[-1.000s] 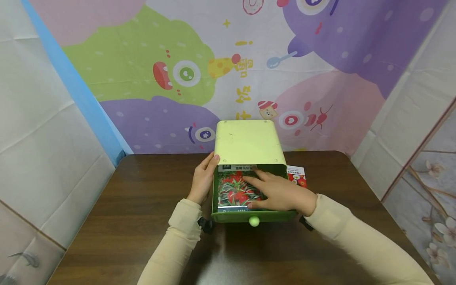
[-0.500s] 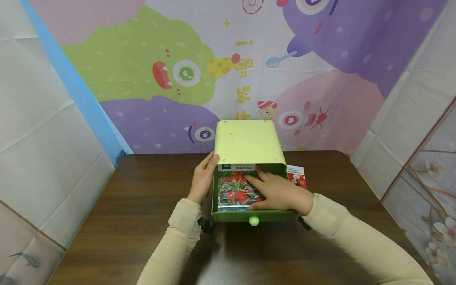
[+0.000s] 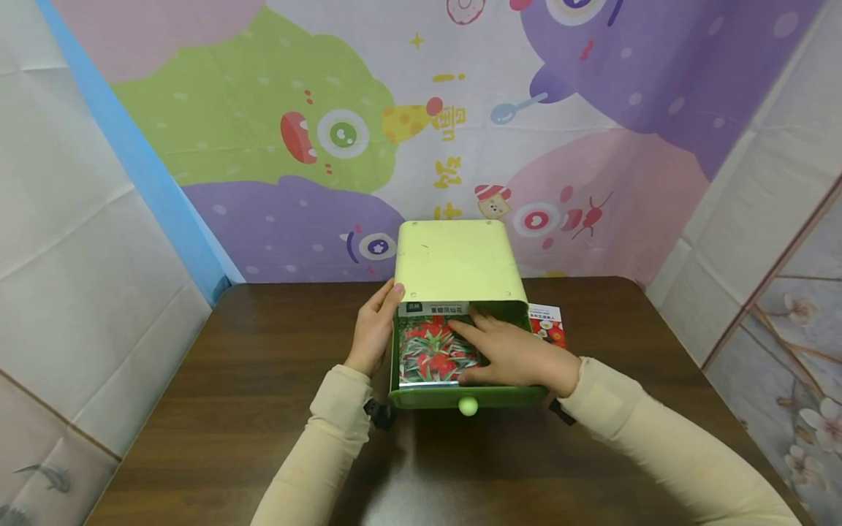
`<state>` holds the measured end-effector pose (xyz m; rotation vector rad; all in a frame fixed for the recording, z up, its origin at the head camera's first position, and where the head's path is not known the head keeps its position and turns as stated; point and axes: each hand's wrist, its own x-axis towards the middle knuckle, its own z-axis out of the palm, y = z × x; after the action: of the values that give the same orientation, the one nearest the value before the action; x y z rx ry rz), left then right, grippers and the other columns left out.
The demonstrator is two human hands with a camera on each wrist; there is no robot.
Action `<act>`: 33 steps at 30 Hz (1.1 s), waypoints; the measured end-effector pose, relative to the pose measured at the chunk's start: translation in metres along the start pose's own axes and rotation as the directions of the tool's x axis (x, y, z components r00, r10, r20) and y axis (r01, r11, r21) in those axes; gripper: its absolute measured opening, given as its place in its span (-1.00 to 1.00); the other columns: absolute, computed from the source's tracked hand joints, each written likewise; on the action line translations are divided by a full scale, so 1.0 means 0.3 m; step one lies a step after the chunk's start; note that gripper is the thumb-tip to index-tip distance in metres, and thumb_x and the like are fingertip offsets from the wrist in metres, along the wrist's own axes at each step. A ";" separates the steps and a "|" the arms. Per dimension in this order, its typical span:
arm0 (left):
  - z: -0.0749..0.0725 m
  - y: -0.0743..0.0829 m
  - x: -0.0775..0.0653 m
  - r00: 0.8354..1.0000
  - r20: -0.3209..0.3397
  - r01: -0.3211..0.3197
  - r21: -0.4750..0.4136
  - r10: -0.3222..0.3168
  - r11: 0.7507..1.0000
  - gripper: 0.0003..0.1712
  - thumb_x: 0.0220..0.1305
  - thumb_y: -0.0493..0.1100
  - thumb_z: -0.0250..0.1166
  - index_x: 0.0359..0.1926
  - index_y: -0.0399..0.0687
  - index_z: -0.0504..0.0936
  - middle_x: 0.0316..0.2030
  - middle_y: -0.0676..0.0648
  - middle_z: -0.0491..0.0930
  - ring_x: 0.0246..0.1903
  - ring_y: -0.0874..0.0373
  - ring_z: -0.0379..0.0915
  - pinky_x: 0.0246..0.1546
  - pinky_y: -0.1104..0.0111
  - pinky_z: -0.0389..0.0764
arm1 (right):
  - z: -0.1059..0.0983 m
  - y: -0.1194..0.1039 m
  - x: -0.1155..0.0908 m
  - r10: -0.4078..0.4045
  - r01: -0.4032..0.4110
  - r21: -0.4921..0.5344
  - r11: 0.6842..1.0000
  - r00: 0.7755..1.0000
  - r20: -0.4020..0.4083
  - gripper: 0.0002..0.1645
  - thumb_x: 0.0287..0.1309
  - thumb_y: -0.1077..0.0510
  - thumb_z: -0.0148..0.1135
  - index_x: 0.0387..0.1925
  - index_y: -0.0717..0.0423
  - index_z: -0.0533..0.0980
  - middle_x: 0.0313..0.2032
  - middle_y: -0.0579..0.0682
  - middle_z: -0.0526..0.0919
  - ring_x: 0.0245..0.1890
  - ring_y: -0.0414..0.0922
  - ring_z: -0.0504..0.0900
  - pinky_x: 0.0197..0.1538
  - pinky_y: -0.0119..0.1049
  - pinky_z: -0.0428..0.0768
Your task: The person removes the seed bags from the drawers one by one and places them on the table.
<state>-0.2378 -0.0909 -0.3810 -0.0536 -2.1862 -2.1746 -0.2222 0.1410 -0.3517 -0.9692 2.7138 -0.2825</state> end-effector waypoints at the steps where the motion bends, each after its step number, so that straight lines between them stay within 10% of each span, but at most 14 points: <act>1: 0.000 0.000 0.001 1.000 0.001 -0.002 0.001 0.002 1.000 -0.33 0.50 0.08 0.05 0.48 -0.12 0.21 0.47 -0.16 0.18 0.47 -0.06 0.06 0.45 0.04 0.21 | 0.000 0.001 0.001 0.000 0.000 0.003 1.000 1.000 -0.003 0.04 0.21 -0.29 0.24 0.54 -0.02 0.02 0.52 0.30 -0.10 0.50 0.23 0.04 0.43 0.15 0.26; 21: 0.002 0.003 -0.003 1.000 0.000 0.014 0.030 -0.014 0.999 -0.33 0.50 0.10 0.04 0.48 -0.09 0.21 0.47 -0.16 0.17 0.46 -0.07 0.08 0.42 0.01 0.26 | 0.002 -0.007 0.019 0.054 -0.050 0.049 0.998 0.996 -0.069 -0.10 0.24 -0.24 0.23 0.50 -0.06 0.16 0.49 0.27 0.08 0.43 0.24 0.23 0.36 0.16 0.36; 33: -0.012 -0.105 0.070 1.000 -0.017 0.005 0.015 -0.004 1.000 -0.29 0.43 0.22 0.09 0.47 0.06 0.25 0.47 -0.07 0.20 0.46 -0.01 0.10 0.43 0.01 0.24 | 0.003 0.004 0.020 0.061 -0.053 0.072 0.996 0.992 -0.115 -0.16 0.28 -0.20 0.22 0.45 0.06 0.24 0.41 0.33 0.23 0.37 0.26 0.32 0.31 0.16 0.43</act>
<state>-0.2607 -0.0950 -0.4111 -0.0293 -2.1959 -2.1520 -0.2270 0.1381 -0.3537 -0.8806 2.8109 -0.4320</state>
